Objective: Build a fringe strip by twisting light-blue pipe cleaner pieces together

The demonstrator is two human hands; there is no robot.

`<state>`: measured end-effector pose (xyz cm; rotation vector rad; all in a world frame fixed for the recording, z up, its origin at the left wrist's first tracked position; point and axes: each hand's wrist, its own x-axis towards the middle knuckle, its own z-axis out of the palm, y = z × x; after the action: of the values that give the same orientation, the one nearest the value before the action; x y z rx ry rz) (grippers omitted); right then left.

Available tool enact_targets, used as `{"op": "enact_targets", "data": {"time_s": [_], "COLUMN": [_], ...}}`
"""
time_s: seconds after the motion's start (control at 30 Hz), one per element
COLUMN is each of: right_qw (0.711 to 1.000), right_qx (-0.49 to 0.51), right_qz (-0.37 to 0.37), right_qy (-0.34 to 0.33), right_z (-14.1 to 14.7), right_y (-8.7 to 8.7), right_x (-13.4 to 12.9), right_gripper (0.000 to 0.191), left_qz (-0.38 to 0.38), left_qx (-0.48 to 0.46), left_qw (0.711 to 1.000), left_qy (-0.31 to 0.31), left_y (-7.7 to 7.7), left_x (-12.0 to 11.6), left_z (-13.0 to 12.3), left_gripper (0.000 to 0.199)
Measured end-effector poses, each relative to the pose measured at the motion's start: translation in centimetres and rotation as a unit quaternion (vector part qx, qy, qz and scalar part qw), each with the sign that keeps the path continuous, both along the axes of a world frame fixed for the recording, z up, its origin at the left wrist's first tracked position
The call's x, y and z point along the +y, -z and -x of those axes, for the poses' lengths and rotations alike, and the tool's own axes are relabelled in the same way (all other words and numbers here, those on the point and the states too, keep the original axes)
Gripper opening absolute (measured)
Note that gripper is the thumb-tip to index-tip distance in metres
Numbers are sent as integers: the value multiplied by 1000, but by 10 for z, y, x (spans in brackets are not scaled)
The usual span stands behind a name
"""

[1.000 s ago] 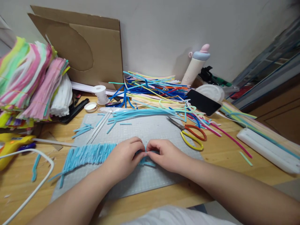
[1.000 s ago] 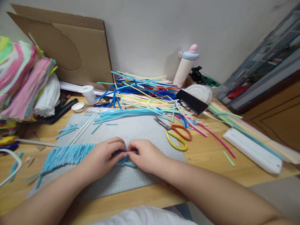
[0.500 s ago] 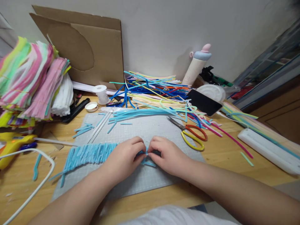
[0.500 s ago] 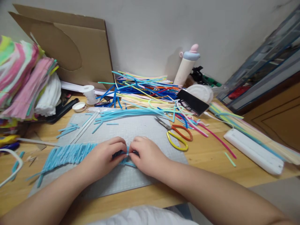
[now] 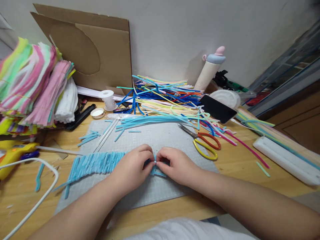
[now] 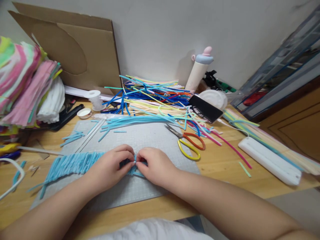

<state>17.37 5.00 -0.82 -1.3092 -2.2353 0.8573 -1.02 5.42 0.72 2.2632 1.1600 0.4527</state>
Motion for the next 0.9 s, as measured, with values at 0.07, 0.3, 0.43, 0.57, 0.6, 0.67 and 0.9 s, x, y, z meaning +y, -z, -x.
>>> {"op": "enact_targets", "data": {"time_s": [0.07, 0.3, 0.43, 0.57, 0.6, 0.67, 0.9], "right_qw": [1000, 1000, 1000, 1000, 1000, 1000, 1000], "right_qx": [-5, -12, -8, -10, -10, -10, -12], "right_qz": [-4, -21, -17, -23, -24, -23, -18], "right_qy": [-2, -17, -13, -17, -17, -14, 12], "right_z": [0, -1, -1, -1, -1, -1, 2], "right_y": [0, 0, 1, 0, -1, -1, 0], "right_x": [0, -1, 0, -1, -1, -2, -2], "right_gripper": [4, 5, 4, 5, 5, 5, 5], "left_qz": [2, -24, -40, -42, -44, -48, -4], "left_qx": [-4, 7, 19, 26, 27, 30, -16], "left_qw": [1000, 1000, 999, 999, 999, 998, 997], "left_qy": [2, 0, -5, -10, -15, -27, -73], "left_y": [0, 0, -1, -2, -3, -4, -3], "left_x": [0, -1, 0, -1, -1, -3, -8], "left_z": [0, 0, 0, -1, -1, -2, -8], "left_gripper": [11, 8, 5, 7, 7, 6, 14]}}
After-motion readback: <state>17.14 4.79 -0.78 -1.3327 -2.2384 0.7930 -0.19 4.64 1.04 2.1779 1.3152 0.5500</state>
